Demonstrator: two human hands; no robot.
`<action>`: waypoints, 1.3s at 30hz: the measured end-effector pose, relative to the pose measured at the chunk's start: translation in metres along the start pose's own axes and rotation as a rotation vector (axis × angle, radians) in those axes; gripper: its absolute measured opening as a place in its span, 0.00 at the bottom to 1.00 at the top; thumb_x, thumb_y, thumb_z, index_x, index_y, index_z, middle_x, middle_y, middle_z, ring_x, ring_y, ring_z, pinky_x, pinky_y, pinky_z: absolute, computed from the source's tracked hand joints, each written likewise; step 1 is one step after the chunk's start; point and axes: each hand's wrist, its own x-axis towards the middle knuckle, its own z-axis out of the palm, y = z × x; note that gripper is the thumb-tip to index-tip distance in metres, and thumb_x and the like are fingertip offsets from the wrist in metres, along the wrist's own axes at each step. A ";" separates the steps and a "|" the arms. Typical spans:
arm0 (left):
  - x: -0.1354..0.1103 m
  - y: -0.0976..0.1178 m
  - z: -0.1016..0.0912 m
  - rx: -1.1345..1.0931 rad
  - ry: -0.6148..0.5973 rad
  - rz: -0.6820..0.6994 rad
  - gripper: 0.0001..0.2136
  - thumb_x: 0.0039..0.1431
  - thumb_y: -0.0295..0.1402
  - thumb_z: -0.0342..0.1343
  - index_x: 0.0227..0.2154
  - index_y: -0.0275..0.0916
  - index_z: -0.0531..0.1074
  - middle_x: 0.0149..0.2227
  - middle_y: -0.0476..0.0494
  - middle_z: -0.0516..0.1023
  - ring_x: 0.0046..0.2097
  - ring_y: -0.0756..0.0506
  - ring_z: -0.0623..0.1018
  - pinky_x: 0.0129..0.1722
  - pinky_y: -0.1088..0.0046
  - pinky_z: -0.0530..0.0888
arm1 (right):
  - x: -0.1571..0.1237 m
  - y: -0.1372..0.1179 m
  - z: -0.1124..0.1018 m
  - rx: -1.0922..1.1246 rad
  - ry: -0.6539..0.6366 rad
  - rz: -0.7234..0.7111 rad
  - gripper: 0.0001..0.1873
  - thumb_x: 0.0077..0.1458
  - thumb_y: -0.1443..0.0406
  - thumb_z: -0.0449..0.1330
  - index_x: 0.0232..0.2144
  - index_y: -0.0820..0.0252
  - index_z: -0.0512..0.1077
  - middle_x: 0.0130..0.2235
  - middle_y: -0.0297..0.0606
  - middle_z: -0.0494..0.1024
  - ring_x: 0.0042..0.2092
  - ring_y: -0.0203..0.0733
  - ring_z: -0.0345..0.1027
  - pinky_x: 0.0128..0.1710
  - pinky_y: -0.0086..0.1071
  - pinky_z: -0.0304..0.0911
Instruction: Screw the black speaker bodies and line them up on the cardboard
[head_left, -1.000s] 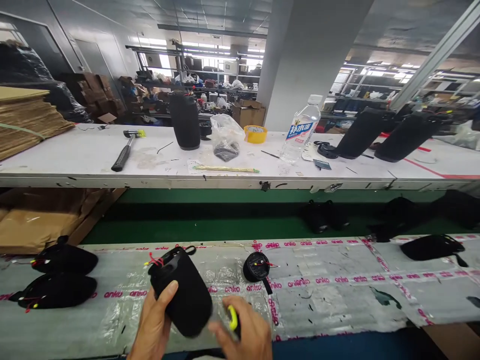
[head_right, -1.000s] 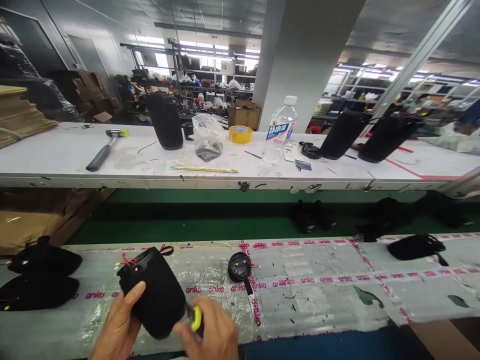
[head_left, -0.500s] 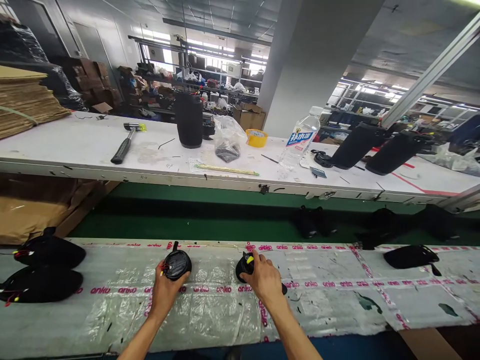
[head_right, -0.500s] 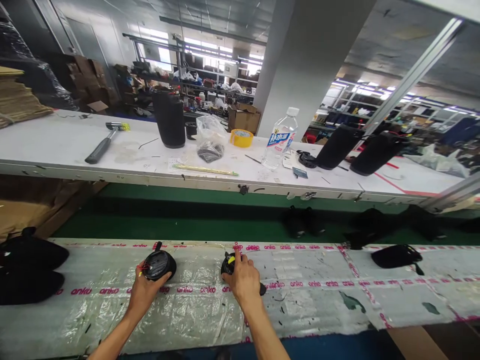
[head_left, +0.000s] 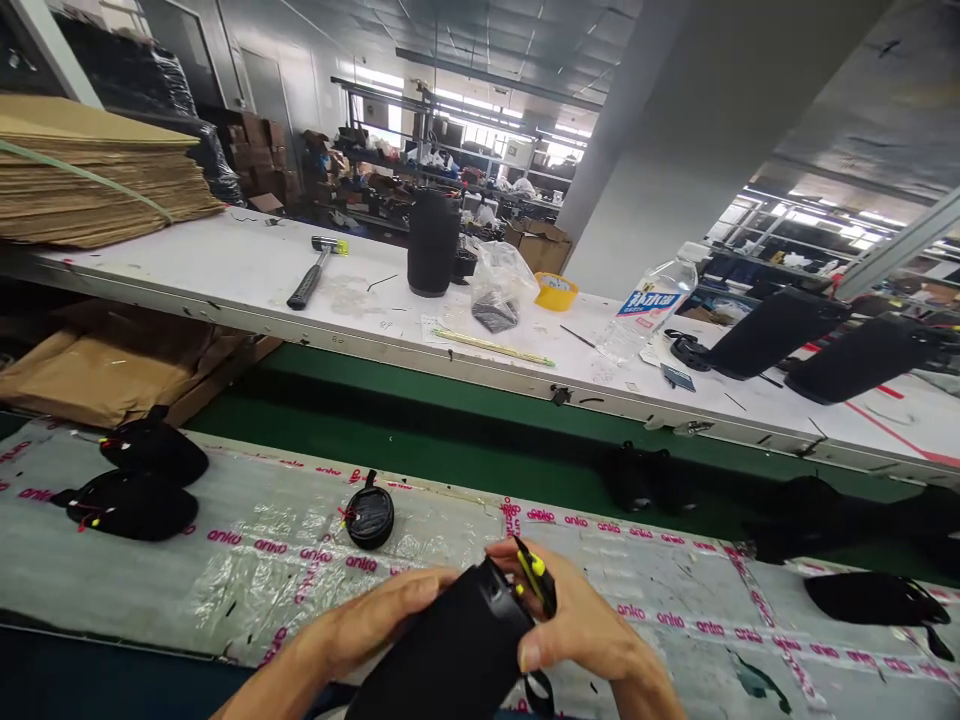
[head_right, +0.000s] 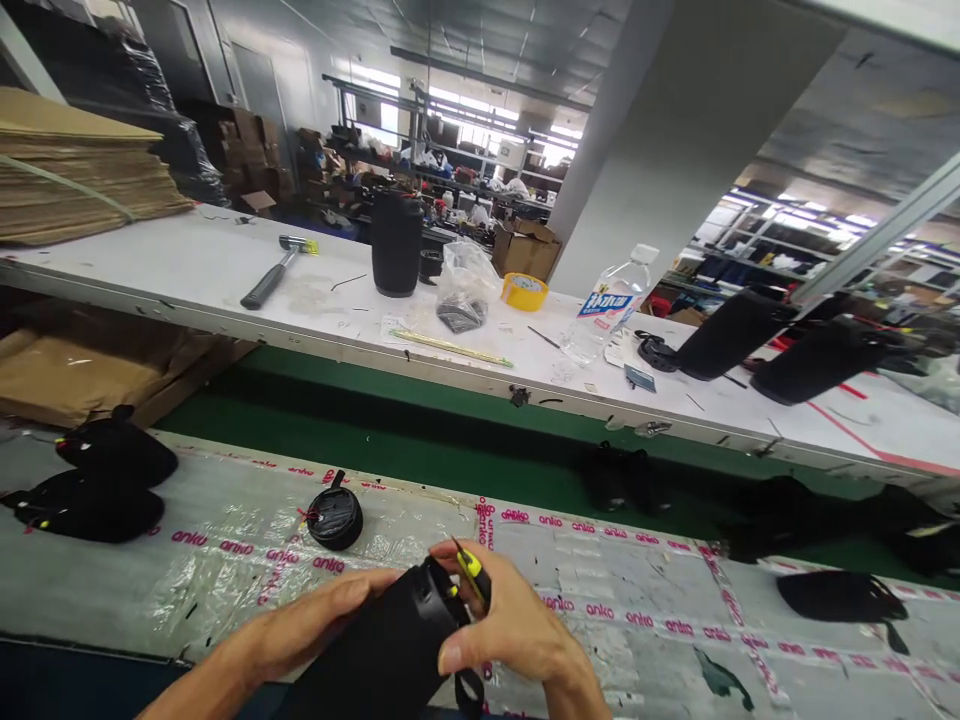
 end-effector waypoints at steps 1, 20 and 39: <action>-0.001 -0.001 0.006 -0.084 -0.067 -0.044 0.30 0.46 0.58 0.67 0.43 0.37 0.83 0.43 0.32 0.85 0.44 0.31 0.83 0.45 0.57 0.78 | 0.000 -0.002 0.006 0.025 -0.033 -0.005 0.45 0.29 0.52 0.80 0.51 0.55 0.74 0.49 0.38 0.79 0.53 0.52 0.72 0.54 0.39 0.64; -0.049 -0.003 0.023 -0.237 0.125 -0.140 0.28 0.50 0.50 0.67 0.54 0.46 0.76 0.39 0.44 0.83 0.42 0.38 0.79 0.45 0.64 0.73 | -0.051 0.029 0.061 -1.506 0.264 -0.345 0.04 0.68 0.60 0.54 0.45 0.48 0.64 0.31 0.24 0.78 0.26 0.43 0.78 0.22 0.35 0.58; -0.047 0.002 0.018 0.015 -0.042 -0.068 0.29 0.55 0.52 0.63 0.57 0.45 0.71 0.45 0.43 0.79 0.50 0.33 0.75 0.59 0.51 0.67 | -0.050 0.029 0.061 -1.689 0.253 -0.473 0.13 0.64 0.61 0.63 0.41 0.53 0.60 0.28 0.27 0.73 0.23 0.42 0.72 0.18 0.39 0.49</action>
